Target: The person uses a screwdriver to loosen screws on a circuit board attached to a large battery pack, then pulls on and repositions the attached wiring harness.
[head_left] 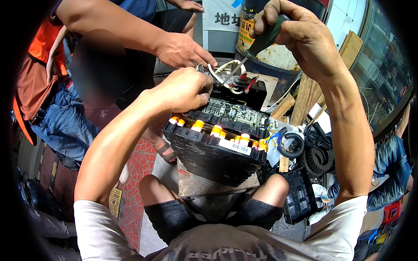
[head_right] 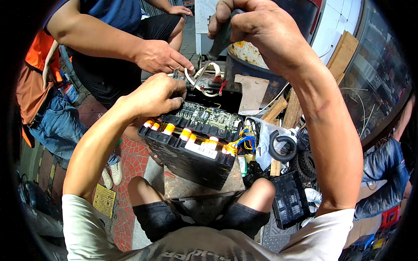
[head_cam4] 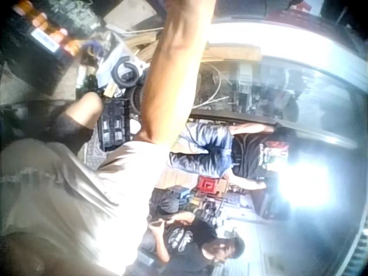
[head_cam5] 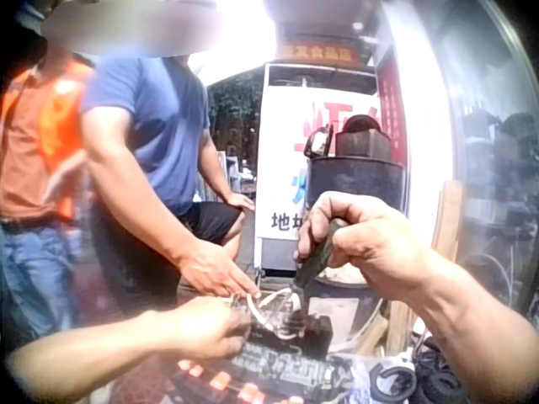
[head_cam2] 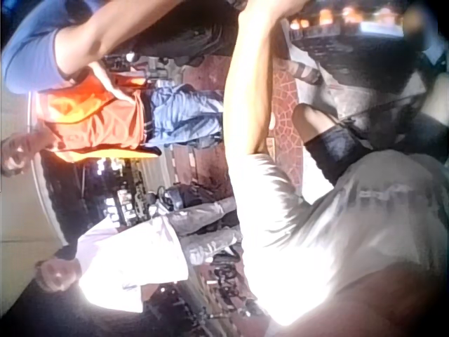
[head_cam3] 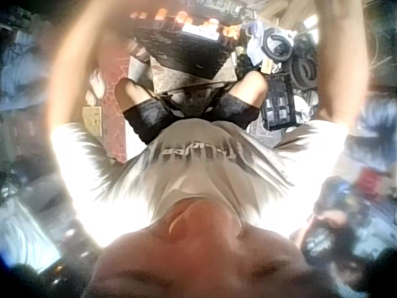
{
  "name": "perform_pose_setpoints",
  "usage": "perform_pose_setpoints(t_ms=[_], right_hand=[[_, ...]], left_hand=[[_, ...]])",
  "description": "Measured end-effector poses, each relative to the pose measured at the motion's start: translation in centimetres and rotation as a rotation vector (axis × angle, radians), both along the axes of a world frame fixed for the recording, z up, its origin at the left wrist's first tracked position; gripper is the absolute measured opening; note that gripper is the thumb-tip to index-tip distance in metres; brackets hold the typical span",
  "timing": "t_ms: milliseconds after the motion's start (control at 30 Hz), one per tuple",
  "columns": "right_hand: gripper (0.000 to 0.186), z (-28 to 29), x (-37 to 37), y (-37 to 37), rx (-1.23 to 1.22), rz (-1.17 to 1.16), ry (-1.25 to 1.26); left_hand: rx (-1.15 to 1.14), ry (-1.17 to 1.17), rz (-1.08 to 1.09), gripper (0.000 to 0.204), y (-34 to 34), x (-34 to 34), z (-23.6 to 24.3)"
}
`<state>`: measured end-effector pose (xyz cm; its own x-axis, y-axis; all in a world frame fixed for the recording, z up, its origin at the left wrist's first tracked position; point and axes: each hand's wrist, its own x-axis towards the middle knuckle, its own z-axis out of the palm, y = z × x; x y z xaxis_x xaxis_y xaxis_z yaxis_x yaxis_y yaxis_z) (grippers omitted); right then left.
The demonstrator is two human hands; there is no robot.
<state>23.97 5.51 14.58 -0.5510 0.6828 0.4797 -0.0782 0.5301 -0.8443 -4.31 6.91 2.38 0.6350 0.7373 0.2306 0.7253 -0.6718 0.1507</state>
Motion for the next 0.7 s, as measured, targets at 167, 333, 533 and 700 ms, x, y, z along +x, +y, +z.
perform_pose_setpoints(t_ms=[167, 333, 533, 700], right_hand=[[0.027, -0.5, 0.3, 0.5, 0.024, 0.021, 0.054], [0.028, -0.7, 0.6, -0.8, -0.010, -0.012, 0.101], [0.026, -1.1, 1.6, -0.4, 0.035, 0.039, 0.090], [0.022, -1.6, 0.4, -0.9, 0.078, -0.030, 0.075]], left_hand=[[0.023, 0.018, -0.007, 0.015, 0.0, -0.1, 0.1], [-0.045, -0.046, -0.039, 0.012, 0.5, -0.2, -0.1], [0.064, 0.039, -0.030, 0.013, 0.2, 0.1, -0.3], [0.058, 0.037, -0.023, 0.015, -0.3, -0.4, -0.2]])
